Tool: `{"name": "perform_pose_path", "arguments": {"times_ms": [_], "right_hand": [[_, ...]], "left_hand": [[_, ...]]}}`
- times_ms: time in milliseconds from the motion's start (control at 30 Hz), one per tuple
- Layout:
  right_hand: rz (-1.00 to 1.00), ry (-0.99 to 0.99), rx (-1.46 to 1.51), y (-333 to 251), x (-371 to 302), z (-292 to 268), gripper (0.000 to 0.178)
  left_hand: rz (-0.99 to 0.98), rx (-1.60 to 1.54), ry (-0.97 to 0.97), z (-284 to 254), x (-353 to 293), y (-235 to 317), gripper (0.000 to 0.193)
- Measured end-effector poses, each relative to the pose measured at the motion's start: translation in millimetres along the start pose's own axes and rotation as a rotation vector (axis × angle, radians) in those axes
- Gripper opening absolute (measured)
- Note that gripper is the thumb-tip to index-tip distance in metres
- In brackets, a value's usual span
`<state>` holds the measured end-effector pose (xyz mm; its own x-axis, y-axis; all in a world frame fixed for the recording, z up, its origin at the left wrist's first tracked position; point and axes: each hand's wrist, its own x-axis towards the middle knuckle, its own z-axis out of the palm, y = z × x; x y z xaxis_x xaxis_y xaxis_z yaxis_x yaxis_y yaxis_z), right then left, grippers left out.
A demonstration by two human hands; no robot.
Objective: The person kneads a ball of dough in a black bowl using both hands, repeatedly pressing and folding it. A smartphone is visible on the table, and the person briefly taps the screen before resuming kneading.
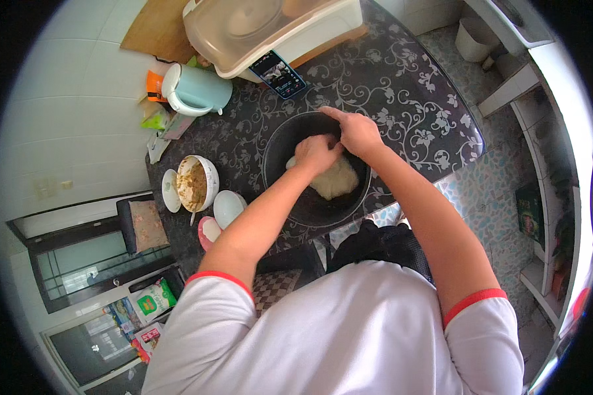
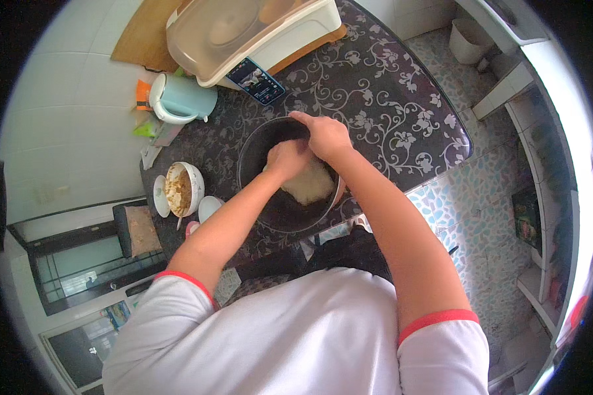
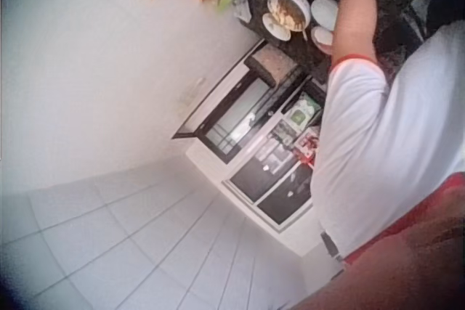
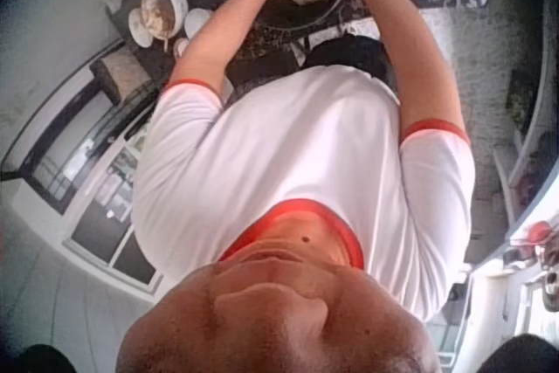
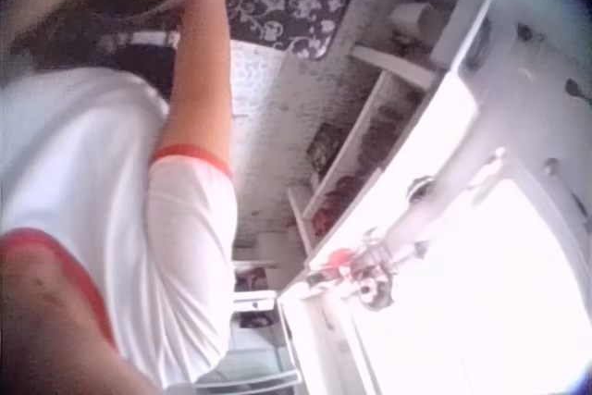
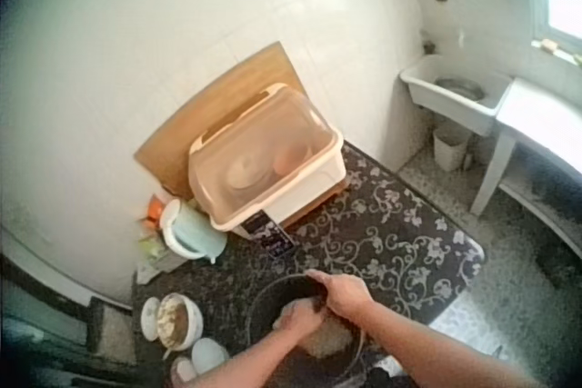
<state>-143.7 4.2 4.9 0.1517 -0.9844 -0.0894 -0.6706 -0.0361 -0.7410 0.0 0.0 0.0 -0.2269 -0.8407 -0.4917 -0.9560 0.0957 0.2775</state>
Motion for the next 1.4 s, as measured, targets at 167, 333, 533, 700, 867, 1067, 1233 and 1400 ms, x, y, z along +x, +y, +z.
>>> {"name": "perform_pose_path", "arguments": {"times_ms": [167,333,533,700,867,1067,1233,1400], "right_hand": [[-0.022,0.023,0.017,6,-4,7,0.065],[-0.017,0.028,0.021,-2,-10,6,0.065],[-0.009,-0.029,0.022,-3,0,1,0.068],[0.001,-0.042,-0.018,-3,2,-3,0.068],[-0.034,0.016,-0.051,-2,16,2,0.067],[-0.012,0.004,-0.051,-4,17,-2,0.068],[-0.024,0.002,-0.049,-8,15,-2,0.067],[-0.047,0.03,-0.051,-7,11,3,0.067]], "left_hand": [[0.645,0.226,0.457,38,-52,-14,0.033],[0.526,0.162,0.285,68,-20,-13,0.033],[0.431,0.13,0.345,73,14,-21,0.027],[0.137,0.071,0.212,65,49,-10,0.028],[0.128,0.118,0.185,48,64,-14,0.028],[0.18,-0.01,0.079,11,27,-5,0.038],[0.597,0.183,0.197,15,-29,-24,0.041],[0.608,0.261,0.151,41,-27,-23,0.044]]}}
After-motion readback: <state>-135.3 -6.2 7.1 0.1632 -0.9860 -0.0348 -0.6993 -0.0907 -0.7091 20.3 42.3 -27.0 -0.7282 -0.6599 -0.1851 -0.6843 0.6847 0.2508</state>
